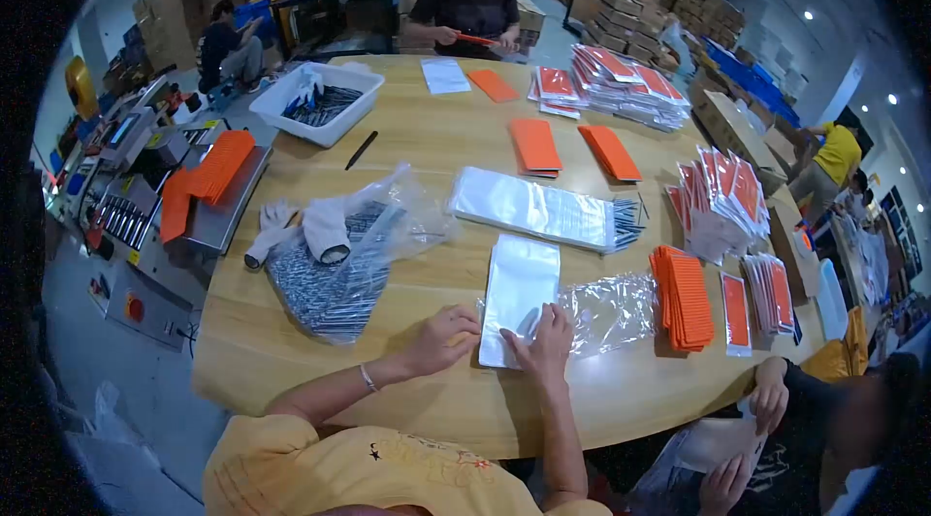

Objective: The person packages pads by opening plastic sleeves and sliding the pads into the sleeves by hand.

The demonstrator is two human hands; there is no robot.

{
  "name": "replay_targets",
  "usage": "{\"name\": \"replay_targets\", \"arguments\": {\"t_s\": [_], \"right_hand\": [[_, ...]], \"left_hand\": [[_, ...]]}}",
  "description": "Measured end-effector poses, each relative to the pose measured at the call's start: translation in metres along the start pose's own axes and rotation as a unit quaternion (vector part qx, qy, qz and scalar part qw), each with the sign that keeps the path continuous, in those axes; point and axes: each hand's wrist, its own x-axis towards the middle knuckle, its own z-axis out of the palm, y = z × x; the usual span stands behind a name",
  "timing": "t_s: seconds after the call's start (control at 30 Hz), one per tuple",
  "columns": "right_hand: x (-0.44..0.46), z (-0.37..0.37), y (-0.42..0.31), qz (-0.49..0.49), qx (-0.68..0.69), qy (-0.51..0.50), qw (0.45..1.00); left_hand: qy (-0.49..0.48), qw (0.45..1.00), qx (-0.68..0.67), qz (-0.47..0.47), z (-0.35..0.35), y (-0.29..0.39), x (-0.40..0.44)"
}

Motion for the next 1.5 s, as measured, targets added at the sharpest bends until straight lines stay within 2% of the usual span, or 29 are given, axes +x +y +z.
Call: {"name": "replay_targets", "arguments": {"t_s": [0.1,0.23,0.27,0.4,0.6,0.73,0.77,0.9,1.1,1.23,1.4,1.5], "right_hand": [[0.003,0.002,0.0,0.021,-0.075,-0.004,0.997],[0.007,-0.008,0.0,0.211,-0.033,-0.063,0.975],[0.007,-0.007,0.004,0.211,-0.033,-0.065,0.975],[-0.004,0.002,0.031,0.246,0.165,0.002,0.955],[-0.004,-0.008,0.041,0.238,0.232,0.011,0.943],[-0.003,-0.008,0.042,0.124,0.196,0.064,0.971],[-0.004,-0.011,0.041,0.123,0.195,0.062,0.971],[-0.001,-0.02,0.03,0.112,0.045,0.052,0.991],[-0.005,-0.016,0.034,0.096,-0.044,0.067,0.992],[-0.004,-0.012,0.035,0.134,0.099,0.11,0.98],[-0.005,-0.013,0.035,0.143,0.173,0.075,0.972],[-0.002,-0.017,0.029,0.126,0.203,0.087,0.967]], "left_hand": [[-0.005,0.997,0.064,0.038,0.022,-0.009,0.009],[-0.038,0.98,0.195,-0.019,0.044,-0.018,0.013],[-0.038,0.98,0.196,-0.02,0.048,-0.022,0.012],[-0.022,0.962,0.269,0.029,0.062,-0.033,0.006],[-0.02,0.976,0.213,0.041,0.054,-0.032,0.008],[0.006,0.974,0.219,0.061,0.054,-0.026,0.009],[0.007,0.974,0.218,0.058,0.057,-0.026,0.007],[-0.018,0.979,0.189,0.071,0.058,-0.028,0.006],[-0.056,0.973,0.21,0.082,0.059,-0.033,0.003],[-0.051,0.972,0.211,0.087,0.058,-0.035,0.003],[-0.047,0.971,0.188,0.141,0.051,-0.019,0.004],[-0.067,0.973,0.171,0.138,0.052,-0.021,0.007]]}}
